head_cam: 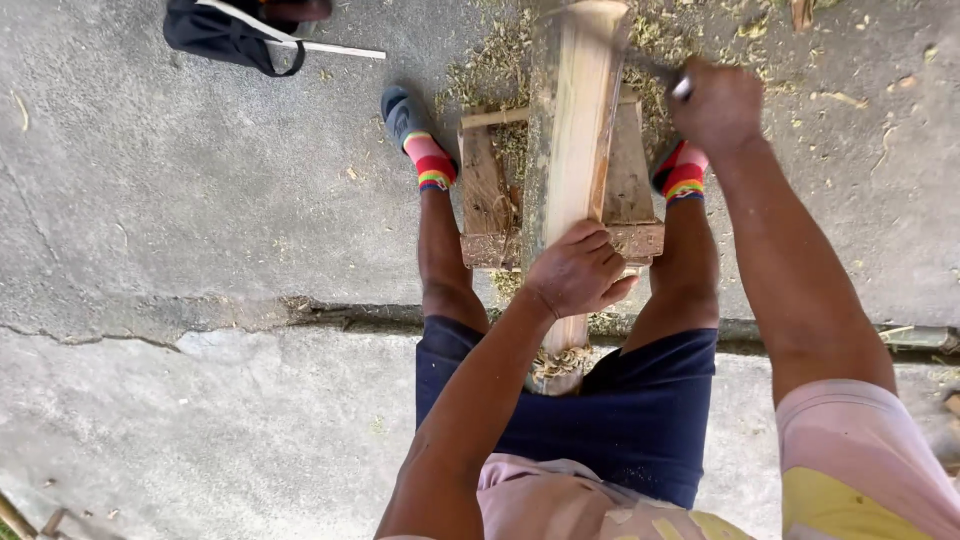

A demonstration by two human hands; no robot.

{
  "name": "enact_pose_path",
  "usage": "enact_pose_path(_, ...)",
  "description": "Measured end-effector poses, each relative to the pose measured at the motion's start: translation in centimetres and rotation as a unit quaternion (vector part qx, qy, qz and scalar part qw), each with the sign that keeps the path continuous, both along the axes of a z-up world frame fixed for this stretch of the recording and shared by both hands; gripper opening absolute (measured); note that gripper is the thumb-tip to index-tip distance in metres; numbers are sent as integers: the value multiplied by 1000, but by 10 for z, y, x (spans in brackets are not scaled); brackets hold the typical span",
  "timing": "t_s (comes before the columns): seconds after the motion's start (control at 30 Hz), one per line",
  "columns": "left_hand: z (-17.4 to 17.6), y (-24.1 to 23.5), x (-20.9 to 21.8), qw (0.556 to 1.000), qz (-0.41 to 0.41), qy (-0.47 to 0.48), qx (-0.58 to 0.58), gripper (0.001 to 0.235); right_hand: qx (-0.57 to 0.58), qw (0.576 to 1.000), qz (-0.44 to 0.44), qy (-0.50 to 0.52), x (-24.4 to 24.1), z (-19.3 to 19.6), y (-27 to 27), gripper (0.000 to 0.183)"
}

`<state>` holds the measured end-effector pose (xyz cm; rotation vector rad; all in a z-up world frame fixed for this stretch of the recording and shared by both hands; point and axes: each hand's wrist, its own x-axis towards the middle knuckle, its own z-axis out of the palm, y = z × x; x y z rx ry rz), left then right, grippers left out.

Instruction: Shaving and smoothing a bamboo pole using a drawknife and a machete.

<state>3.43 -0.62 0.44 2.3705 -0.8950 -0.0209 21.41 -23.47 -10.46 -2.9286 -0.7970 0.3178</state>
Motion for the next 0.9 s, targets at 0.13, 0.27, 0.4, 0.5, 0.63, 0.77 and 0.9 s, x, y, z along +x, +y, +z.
enact_pose_path(0.13,2,0,1,1000,-3,10,14,41,75,985,-134,-85,1,3,-4,18)
enact_pose_path(0.27,-1,0,-1,1000,-9,20,16,42,-16,1000,12,10,-9,42,11,15)
enact_pose_path(0.4,-3,1,-6,1000,3,11,4,41,-38,997,15,-73,21,32,-16,23)
enact_pose_path(0.5,0,0,-1,1000,7,5,8,43,-103,993,17,-58,4,52,-3,21)
enact_pose_path(0.63,-1,1,-2,999,-8,33,17,45,-150,981,37,117,8,76,15,18)
enact_pose_path(0.77,-1,0,-4,1000,-3,9,26,46,-161,986,-38,-22,35,47,-16,26)
enact_pose_path(0.9,-1,1,2,999,-10,16,35,47,-185,981,34,51,-9,90,25,19)
